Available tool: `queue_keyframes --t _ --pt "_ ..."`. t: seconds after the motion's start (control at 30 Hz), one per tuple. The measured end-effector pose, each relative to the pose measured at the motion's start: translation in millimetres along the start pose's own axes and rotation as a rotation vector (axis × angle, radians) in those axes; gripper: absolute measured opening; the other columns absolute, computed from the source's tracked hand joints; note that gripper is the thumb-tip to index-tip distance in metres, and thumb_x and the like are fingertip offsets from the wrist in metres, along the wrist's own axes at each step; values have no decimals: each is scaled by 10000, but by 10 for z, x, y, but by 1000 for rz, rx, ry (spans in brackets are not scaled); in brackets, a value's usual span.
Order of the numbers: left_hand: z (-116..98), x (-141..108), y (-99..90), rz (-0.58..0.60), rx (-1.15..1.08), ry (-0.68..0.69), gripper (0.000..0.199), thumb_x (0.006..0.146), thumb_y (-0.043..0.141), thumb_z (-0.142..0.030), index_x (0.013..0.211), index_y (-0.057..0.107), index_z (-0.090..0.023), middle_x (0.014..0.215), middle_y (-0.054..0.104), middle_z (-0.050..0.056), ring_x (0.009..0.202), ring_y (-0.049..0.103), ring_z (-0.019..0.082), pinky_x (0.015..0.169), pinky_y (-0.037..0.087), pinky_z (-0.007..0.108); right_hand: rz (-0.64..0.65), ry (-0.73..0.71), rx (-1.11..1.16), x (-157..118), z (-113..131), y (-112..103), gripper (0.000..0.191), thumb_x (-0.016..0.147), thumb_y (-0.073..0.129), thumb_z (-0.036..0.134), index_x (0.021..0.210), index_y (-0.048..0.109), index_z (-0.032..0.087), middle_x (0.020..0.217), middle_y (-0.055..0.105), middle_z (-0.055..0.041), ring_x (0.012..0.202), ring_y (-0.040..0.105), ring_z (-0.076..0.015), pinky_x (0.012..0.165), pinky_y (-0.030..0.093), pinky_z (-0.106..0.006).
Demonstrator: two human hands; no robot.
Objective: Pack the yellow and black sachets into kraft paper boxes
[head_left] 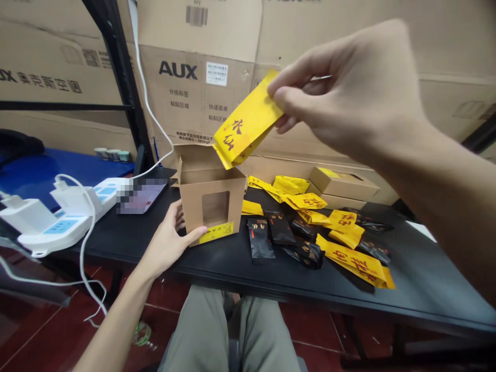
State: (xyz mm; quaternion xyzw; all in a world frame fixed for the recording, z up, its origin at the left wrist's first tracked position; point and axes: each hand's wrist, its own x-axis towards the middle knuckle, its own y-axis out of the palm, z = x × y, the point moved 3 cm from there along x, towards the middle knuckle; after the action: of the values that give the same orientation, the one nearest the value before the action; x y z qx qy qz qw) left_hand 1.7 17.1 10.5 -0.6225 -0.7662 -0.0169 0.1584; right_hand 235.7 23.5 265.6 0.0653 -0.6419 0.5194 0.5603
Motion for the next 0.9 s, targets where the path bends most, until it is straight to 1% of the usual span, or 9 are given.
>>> queue_keyframes --t 0.1,0.17,0.27,0.43,0.57,0.63,0.7,0.77,0.9 --pt "-3 6 4 7 -9 2 793 740 864 -439 1395 460 -247 1479 634 159 1370 631 335 1171 492 553 123 0 15 75 35 183 199 912 624 122 929 820 150 725 726 34 747 790 -170 744 651 -336" --pt "7 9 1 7 -8 8 804 735 866 -452 1399 460 -250 1466 644 157 1367 633 336 1165 497 552 176 -33 6 97 48 304 162 909 647 142 906 809 143 754 739 15 827 802 -206 825 660 -390" --pt "25 12 -6 -2 -8 23 792 737 865 -455 1394 471 -256 1463 648 151 1349 646 335 1152 508 547 180 -102 -49 100 108 433 188 934 631 212 885 795 133 845 768 -22 1003 791 -256 938 634 -423" --pt "33 15 -2 1 -31 35 814 714 885 -461 1385 474 -250 1438 662 142 1318 664 320 1153 510 527 139 -190 -188 152 266 518 312 982 556 334 837 768 156 823 751 -19 1035 777 -254 954 614 -405" --pt "46 25 -1 2 -41 44 818 714 891 -451 1387 474 -243 1423 668 139 1310 667 308 1152 513 507 124 -172 -349 188 359 573 206 932 568 199 943 770 160 922 767 -49 1048 767 -285 984 596 -458" --pt "60 28 -6 -3 -34 58 815 719 890 -452 1392 476 -252 1446 654 136 1323 659 307 1151 514 503 154 -148 -398 159 408 619 221 895 571 131 1003 764 149 955 773 -80 1011 768 -298 962 595 -471" --pt "75 29 -13 -10 -28 69 817 724 887 -456 1401 475 -259 1463 644 134 1337 651 308 1151 514 501 229 -137 -394 111 456 674 220 883 565 109 987 757 134 910 769 -100 951 769 -297 895 604 -447" --pt "85 29 -17 -11 -23 74 816 732 882 -453 1411 472 -263 1457 652 132 1346 647 309 1158 507 506 354 -150 -367 68 484 733 200 882 565 115 941 754 134 852 754 -100 914 768 -287 839 604 -411" --pt "90 27 -21 -3 -10 89 807 737 879 -444 1415 476 -271 1428 676 124 1334 659 313 1156 509 518 595 -268 -385 55 439 833 161 832 654 113 930 756 189 831 740 -40 860 760 -247 808 592 -360"
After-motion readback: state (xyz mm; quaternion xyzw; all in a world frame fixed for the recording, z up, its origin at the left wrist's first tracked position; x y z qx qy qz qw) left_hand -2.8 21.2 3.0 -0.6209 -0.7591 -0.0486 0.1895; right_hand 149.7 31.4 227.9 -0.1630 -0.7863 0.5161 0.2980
